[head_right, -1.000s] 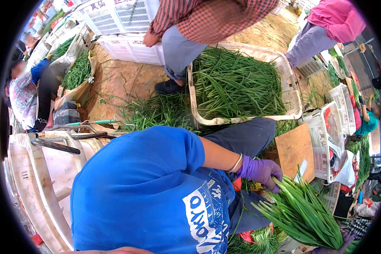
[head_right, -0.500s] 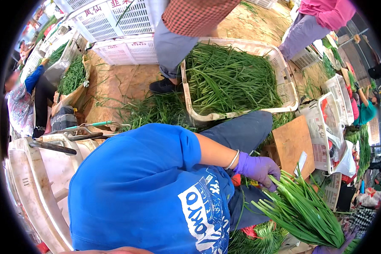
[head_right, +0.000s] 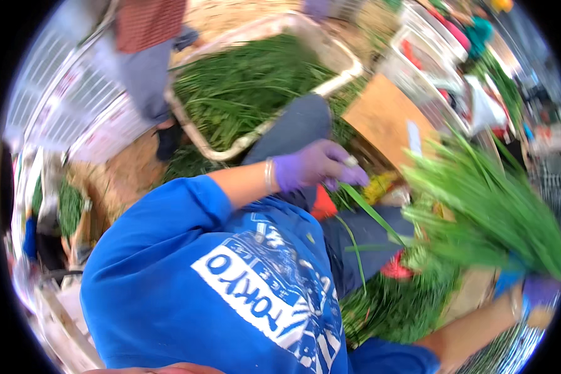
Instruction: The person sorts bundles of greens by hand, picking up bunches, removing yellow or damaged leaves, and placing them into separate piles.
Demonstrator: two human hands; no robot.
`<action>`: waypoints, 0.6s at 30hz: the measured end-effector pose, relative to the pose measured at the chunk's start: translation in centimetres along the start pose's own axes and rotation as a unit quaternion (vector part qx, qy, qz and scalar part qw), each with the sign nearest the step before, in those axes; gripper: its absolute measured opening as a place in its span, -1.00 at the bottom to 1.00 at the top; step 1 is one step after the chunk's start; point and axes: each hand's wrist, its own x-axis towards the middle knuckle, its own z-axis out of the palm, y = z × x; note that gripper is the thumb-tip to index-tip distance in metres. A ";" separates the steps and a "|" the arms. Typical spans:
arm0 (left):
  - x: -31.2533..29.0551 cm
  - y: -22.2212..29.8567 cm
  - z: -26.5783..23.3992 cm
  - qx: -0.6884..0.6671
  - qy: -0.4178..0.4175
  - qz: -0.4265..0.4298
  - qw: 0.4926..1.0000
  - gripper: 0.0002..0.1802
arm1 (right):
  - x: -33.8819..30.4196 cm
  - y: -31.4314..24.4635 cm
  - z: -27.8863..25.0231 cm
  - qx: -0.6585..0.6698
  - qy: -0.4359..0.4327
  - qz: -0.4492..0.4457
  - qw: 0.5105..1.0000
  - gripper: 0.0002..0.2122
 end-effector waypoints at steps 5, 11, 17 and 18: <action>0.9 0.6 -0.7 0.285 -0.063 0.156 0.944 -0.60 | 2.0 -4.3 4.1 0.168 0.003 0.049 0.985 -0.70; 1.6 1.7 -0.1 0.180 0.010 0.159 0.971 -0.44 | 4.5 -8.6 7.3 0.589 0.089 0.225 0.771 -0.90; 2.3 0.3 0.2 0.166 0.132 0.242 0.947 -0.34 | 3.3 -9.7 7.2 0.626 0.023 0.212 0.750 -0.88; 2.6 0.3 0.4 0.222 0.180 0.253 0.924 -0.28 | 3.0 -9.8 7.2 0.647 -0.006 0.197 0.737 -0.87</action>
